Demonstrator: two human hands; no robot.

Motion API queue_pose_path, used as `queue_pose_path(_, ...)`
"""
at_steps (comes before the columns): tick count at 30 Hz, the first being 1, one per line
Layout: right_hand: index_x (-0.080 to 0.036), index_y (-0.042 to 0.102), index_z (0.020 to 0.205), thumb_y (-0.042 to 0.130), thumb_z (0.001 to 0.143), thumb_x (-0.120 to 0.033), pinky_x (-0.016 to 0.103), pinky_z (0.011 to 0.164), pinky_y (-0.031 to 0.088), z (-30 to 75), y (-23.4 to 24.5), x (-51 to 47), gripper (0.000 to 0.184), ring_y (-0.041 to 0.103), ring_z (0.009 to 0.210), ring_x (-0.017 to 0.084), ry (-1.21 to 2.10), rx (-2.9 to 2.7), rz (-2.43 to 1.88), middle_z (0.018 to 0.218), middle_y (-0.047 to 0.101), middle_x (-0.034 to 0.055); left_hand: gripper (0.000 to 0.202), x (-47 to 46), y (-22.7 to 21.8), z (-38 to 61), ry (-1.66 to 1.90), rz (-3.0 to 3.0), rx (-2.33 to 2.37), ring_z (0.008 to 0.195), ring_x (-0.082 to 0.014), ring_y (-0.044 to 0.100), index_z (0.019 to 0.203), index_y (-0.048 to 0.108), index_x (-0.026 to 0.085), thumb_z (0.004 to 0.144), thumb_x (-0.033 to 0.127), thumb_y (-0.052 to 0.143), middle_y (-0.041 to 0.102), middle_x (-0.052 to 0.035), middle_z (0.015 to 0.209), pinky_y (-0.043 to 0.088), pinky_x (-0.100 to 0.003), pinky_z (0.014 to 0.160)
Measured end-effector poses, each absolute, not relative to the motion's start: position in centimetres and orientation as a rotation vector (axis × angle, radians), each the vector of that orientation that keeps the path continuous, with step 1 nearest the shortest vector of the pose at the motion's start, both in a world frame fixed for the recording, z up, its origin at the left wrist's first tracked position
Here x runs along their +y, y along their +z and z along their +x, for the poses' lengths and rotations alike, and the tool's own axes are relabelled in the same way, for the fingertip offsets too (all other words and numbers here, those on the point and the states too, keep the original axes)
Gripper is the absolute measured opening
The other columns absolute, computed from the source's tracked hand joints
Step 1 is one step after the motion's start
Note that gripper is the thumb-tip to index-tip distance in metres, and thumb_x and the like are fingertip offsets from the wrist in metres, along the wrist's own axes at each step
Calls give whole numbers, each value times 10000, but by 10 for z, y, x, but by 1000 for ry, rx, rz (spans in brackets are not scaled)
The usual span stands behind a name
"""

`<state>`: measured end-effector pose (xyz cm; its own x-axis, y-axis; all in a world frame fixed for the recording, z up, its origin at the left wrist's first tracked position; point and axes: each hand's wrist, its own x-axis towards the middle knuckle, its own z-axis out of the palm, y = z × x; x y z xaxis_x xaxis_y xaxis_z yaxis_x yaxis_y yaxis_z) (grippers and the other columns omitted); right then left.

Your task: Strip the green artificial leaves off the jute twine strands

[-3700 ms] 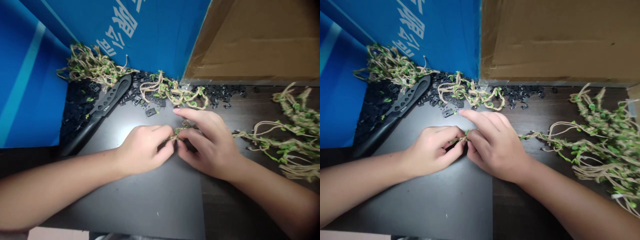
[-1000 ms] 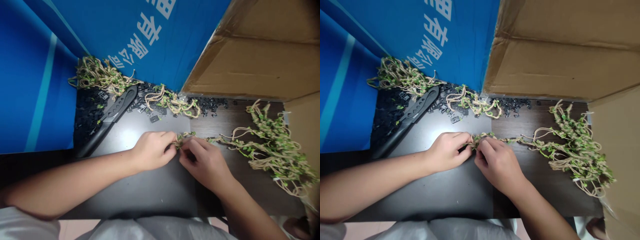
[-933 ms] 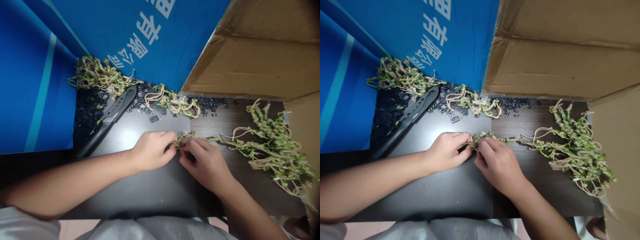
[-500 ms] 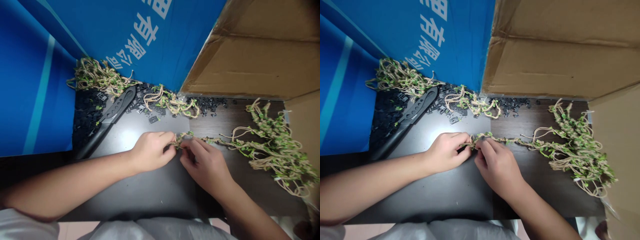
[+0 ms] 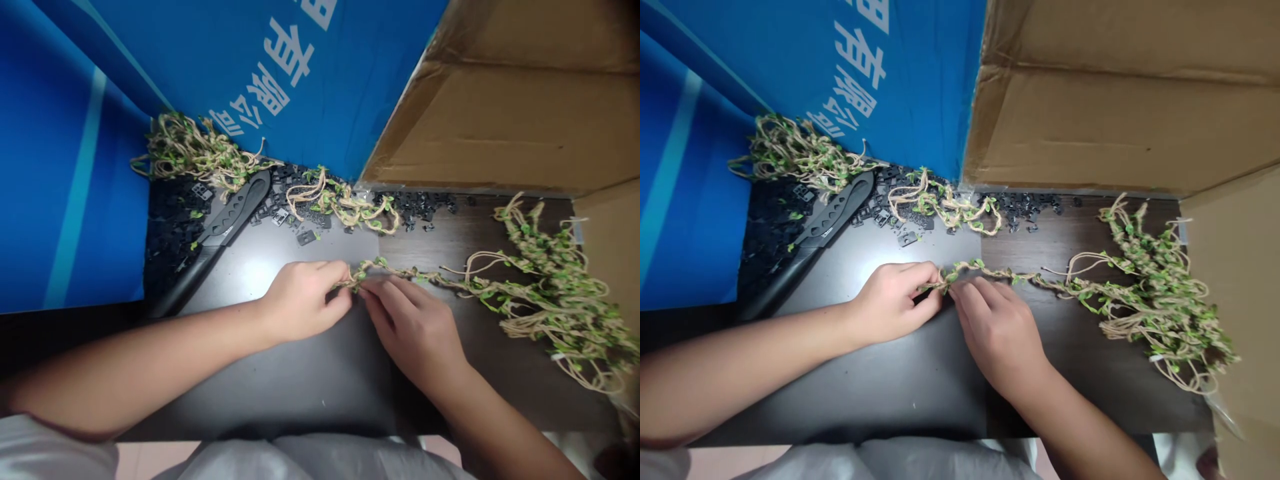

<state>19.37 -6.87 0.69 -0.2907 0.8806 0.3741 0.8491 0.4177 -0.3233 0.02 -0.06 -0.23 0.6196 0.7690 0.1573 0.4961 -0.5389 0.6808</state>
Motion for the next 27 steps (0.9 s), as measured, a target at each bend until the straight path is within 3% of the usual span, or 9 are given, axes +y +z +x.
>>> queue_pose_path(5, -123, 670, 1076, 552, 988, -89, 307, 745, 540, 192, 7, -69, 151, 727, 853, 212, 151, -2145, -1444, 957, 731, 95, 45, -2, -3, 0, 588, 2286, 995, 566, -117, 508, 828, 590, 199, 868, 187, 575, 576, 46, 645, 353, -250, 576)
queue_pose_path(21, -112, 685, 1154, 572, 906, -78, 304, 602, 483, 190, 8, -71, 275, 603, 670, 172, 235, -2103, -1439, 853, 653, 54, 52, -1, -4, 0, 586, 2349, 997, 545, -120, 505, 814, 569, 197, 866, 193, 560, 570, 45, 626, 333, -248, 549)
queue_pose_path(27, -157, 659, 1053, 642, 963, -162, 319, 789, 547, 193, 6, -67, 91, 713, 892, 214, 241, -2118, -1426, 978, 718, 66, 48, 1, -6, -1, 596, 2363, 951, 559, -122, 524, 833, 583, 195, 874, 190, 558, 569, 42, 627, 343, -243, 550)
